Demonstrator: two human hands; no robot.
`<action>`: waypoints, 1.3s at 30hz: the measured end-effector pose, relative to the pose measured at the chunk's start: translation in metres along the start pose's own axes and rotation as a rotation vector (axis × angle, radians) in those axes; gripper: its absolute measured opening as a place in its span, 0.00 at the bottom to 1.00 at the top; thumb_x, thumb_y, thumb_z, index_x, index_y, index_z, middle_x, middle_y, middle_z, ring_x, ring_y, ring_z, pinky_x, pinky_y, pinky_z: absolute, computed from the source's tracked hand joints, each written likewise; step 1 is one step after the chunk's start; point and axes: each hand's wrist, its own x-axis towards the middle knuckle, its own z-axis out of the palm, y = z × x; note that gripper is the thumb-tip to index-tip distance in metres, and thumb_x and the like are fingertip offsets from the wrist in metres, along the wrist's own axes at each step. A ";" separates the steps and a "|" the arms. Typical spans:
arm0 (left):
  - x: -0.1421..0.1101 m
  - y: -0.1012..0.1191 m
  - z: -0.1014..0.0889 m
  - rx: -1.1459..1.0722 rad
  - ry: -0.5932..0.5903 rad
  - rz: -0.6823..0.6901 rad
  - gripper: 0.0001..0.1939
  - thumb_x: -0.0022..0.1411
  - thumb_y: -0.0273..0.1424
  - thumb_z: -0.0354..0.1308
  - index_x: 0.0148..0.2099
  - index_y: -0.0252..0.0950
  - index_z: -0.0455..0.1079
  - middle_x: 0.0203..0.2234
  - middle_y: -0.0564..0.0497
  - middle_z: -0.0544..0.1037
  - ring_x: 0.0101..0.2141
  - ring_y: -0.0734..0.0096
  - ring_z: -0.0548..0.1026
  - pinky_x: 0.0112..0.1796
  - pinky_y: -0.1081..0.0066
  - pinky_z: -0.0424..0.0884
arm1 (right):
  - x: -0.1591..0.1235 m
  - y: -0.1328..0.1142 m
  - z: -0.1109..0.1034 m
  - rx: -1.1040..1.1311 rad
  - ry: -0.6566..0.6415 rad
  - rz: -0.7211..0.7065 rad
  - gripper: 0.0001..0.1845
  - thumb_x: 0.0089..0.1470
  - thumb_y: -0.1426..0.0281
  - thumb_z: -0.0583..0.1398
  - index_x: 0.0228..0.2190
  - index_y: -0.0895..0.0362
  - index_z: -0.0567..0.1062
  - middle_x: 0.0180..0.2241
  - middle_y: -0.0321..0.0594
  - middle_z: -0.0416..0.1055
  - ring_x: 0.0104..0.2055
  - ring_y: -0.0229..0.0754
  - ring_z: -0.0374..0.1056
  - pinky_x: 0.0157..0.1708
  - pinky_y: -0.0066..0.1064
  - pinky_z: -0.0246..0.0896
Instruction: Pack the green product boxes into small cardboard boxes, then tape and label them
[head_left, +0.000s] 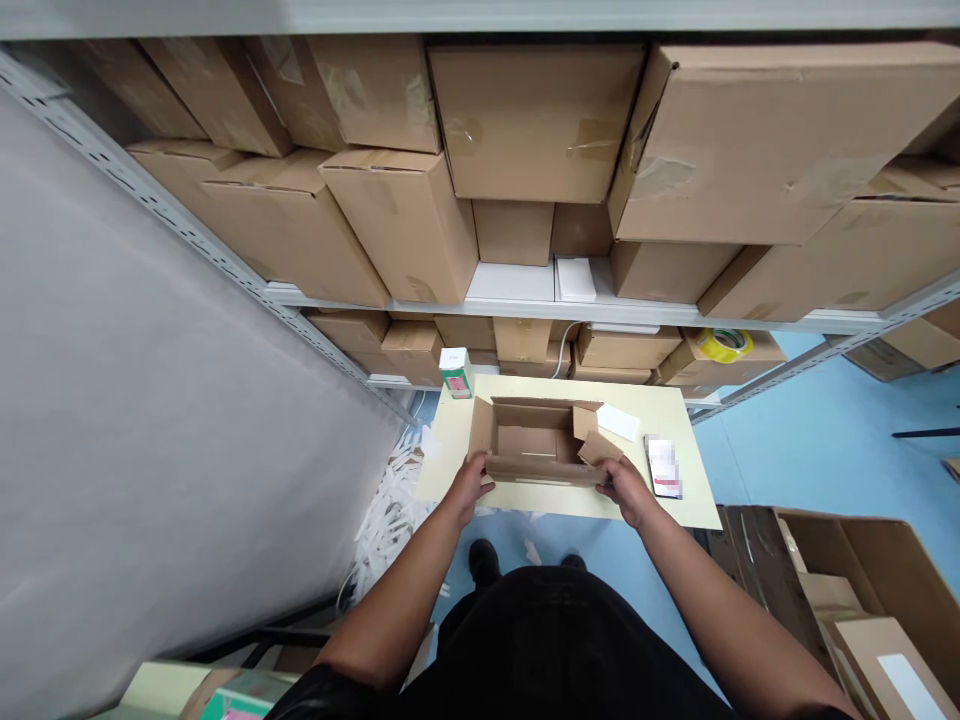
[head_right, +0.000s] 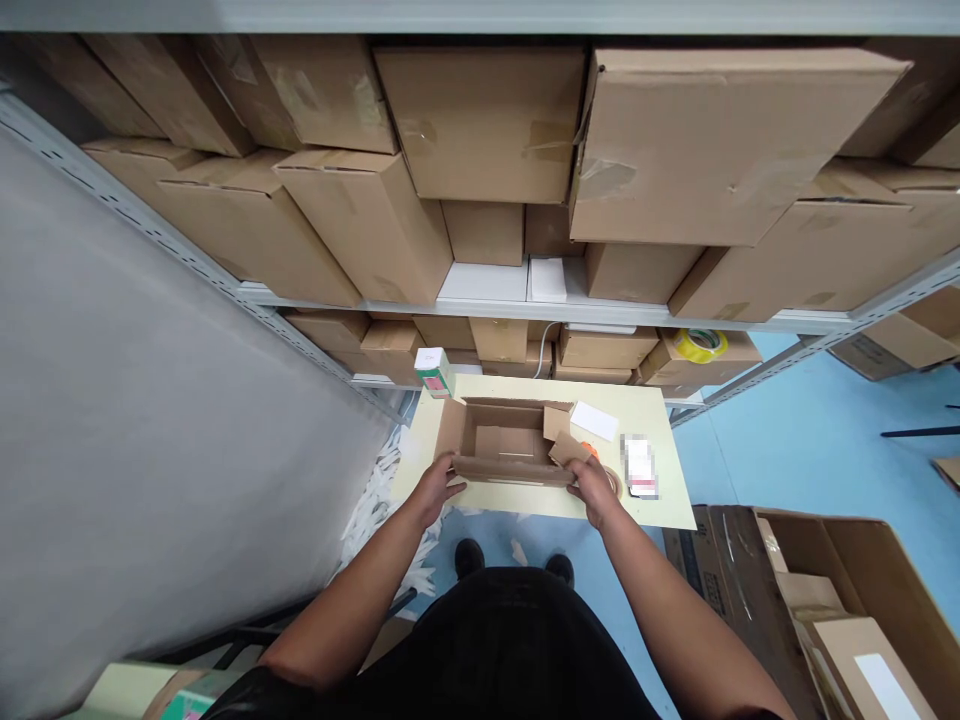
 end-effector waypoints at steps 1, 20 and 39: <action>-0.001 -0.003 -0.003 -0.004 -0.030 0.027 0.21 0.60 0.48 0.60 0.51 0.41 0.69 0.56 0.44 0.75 0.58 0.55 0.72 0.53 0.54 0.73 | -0.001 0.002 -0.001 0.019 -0.028 -0.022 0.21 0.40 0.65 0.61 0.40 0.52 0.71 0.45 0.44 0.77 0.45 0.49 0.74 0.36 0.34 0.73; 0.002 -0.032 -0.015 0.304 -0.043 0.291 0.21 0.55 0.39 0.64 0.50 0.38 0.71 0.50 0.43 0.80 0.54 0.50 0.76 0.55 0.57 0.70 | 0.000 0.028 -0.003 -0.243 0.029 -0.207 0.24 0.49 0.56 0.60 0.46 0.52 0.74 0.40 0.40 0.77 0.42 0.50 0.73 0.38 0.36 0.67; 0.010 -0.032 -0.006 0.500 0.064 0.311 0.20 0.64 0.49 0.58 0.42 0.37 0.73 0.42 0.41 0.81 0.50 0.50 0.77 0.53 0.59 0.67 | 0.023 -0.065 0.026 -1.079 0.287 -0.488 0.25 0.66 0.56 0.52 0.53 0.59 0.74 0.46 0.59 0.76 0.49 0.60 0.72 0.45 0.45 0.63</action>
